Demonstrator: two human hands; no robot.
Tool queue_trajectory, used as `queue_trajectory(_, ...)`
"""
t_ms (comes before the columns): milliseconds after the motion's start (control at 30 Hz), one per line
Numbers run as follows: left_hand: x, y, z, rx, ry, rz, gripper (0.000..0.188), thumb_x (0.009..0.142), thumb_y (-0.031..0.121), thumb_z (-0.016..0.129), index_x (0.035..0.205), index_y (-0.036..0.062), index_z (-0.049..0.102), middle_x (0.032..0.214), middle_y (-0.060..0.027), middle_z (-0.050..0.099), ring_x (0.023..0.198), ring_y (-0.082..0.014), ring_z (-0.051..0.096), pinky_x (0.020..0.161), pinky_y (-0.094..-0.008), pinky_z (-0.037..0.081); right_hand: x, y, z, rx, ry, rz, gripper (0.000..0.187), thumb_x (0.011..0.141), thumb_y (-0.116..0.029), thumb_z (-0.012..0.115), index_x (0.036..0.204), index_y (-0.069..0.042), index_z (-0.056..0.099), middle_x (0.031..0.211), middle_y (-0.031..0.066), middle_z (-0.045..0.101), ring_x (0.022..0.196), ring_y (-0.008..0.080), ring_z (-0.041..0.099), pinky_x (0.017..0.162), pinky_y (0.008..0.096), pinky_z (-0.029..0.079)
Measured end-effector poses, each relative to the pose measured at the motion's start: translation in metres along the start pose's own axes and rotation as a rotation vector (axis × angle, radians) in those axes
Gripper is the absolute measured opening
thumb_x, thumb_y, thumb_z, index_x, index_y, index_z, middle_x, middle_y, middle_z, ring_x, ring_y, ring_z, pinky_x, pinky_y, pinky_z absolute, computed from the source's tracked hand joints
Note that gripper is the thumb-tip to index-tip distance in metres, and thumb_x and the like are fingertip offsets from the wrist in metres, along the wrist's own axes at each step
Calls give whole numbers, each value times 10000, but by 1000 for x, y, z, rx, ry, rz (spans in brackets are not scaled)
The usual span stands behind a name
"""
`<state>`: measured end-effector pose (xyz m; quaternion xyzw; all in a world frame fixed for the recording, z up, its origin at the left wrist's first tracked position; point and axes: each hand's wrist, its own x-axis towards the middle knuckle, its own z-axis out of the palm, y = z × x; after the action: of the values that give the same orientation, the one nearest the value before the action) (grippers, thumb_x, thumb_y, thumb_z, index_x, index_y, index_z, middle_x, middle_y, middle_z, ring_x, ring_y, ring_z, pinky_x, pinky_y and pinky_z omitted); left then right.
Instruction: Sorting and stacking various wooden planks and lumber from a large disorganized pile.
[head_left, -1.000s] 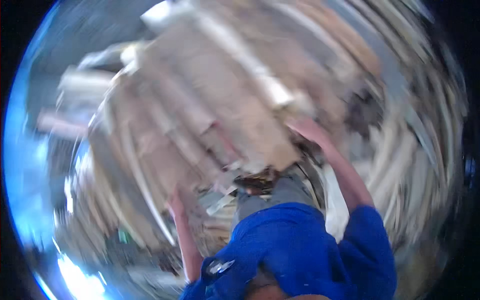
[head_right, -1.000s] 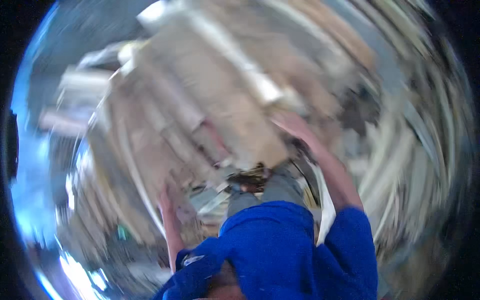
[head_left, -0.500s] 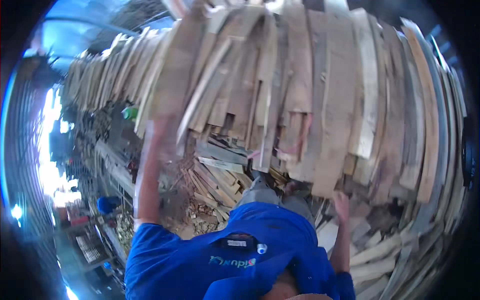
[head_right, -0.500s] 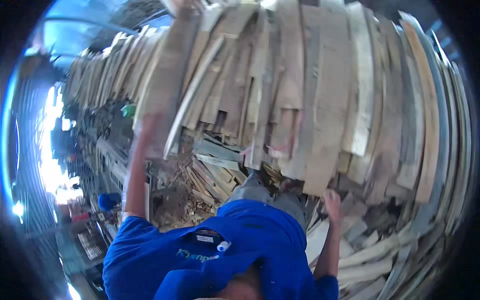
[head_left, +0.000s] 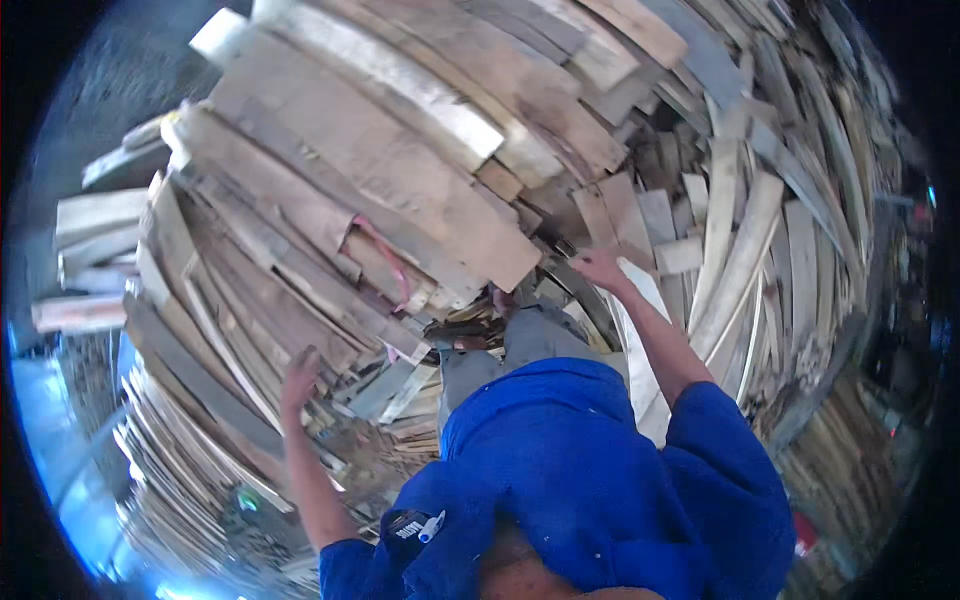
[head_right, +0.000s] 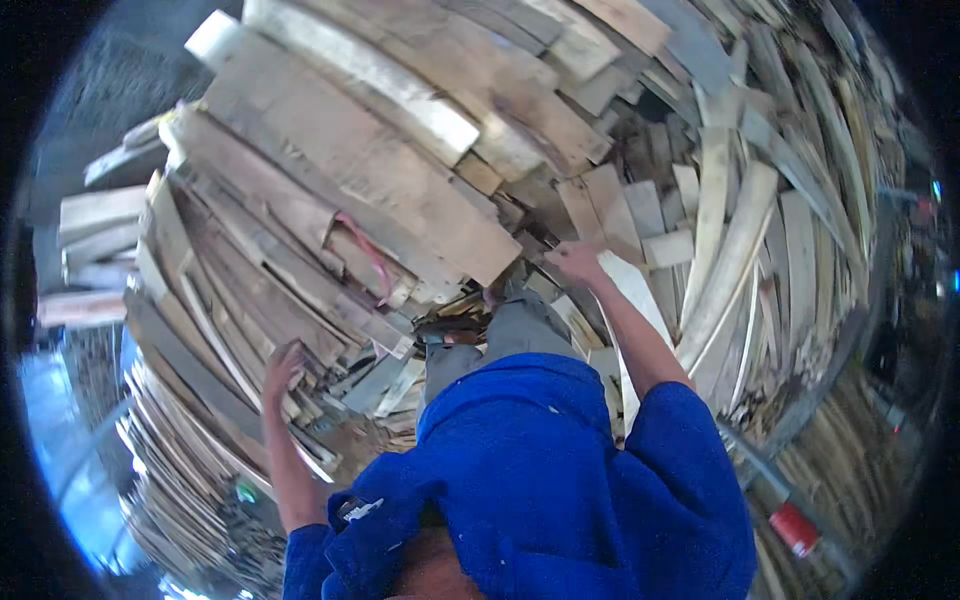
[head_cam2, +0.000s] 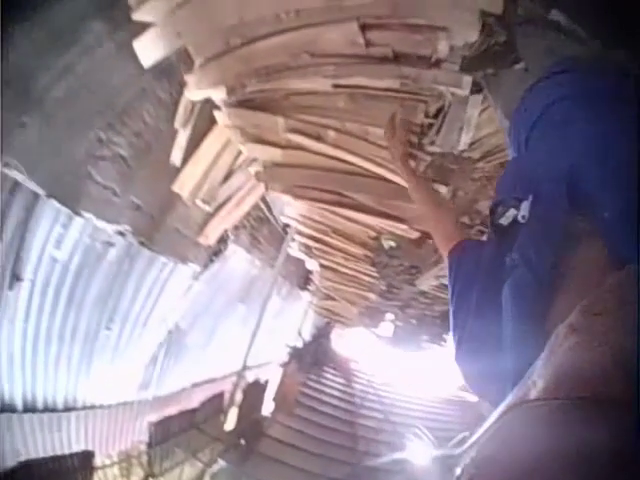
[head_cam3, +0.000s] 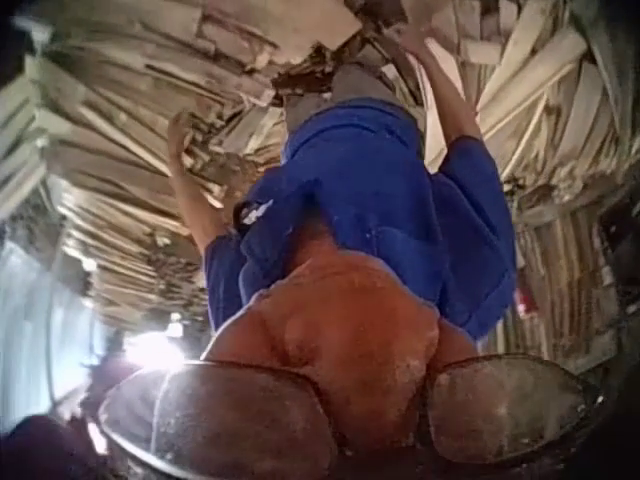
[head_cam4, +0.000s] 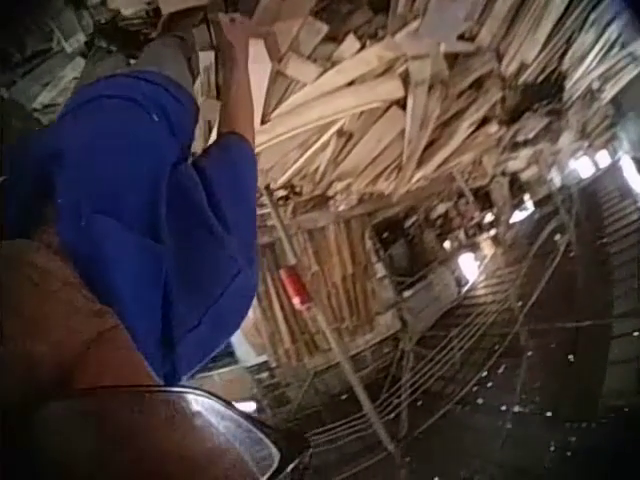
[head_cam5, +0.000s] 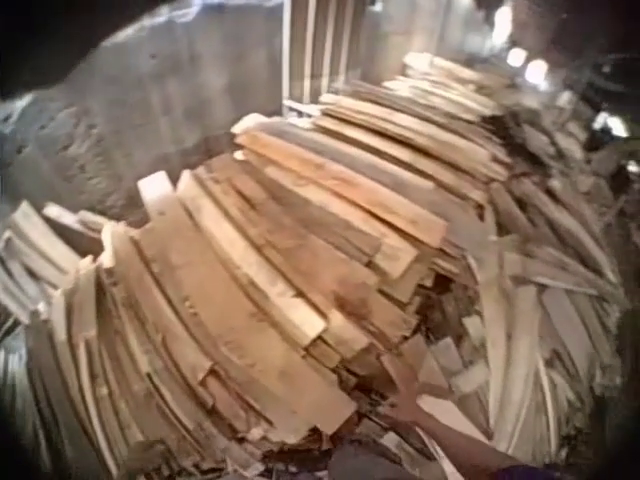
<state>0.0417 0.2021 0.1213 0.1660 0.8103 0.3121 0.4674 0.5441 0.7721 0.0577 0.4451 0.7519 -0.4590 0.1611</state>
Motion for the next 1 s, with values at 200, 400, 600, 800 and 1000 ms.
queue_trajectory(200,147,235,158,113,-121,364,476,942,277,657,1301,-29,596,1105,-141,699,1053,-215,655,934,-319,493,-64,69,22,-12,88,168,497,923,-470,543,964,1,697,939,226,698,891,383,665,790,450,524)
queue_trajectory(400,230,425,275,55,-207,505,441,960,292,674,1268,-18,613,1128,-97,678,1010,-142,624,863,-293,502,-114,200,61,-54,82,273,335,862,-314,600,1151,-161,674,1078,189,684,916,380,660,815,458,544)
queue_trajectory(600,282,530,320,243,24,751,503,961,370,673,1310,16,600,1106,-108,676,971,-169,620,868,-302,499,-91,200,119,452,111,595,376,872,-437,658,1070,-127,736,872,95,743,785,213,700,750,391,556)
queue_trajectory(800,369,557,394,606,154,1048,643,934,426,656,1401,12,499,1426,-282,487,1375,-453,392,1137,-490,334,-109,220,146,117,154,388,389,897,-388,637,1082,-60,733,914,118,747,822,189,709,753,356,558)
queue_trajectory(1000,424,576,412,810,438,831,853,892,643,584,1494,61,423,1581,-270,278,1472,-428,247,1191,-527,231,-72,221,-16,813,445,152,287,882,-284,616,994,-42,722,921,124,723,807,226,698,775,404,551)
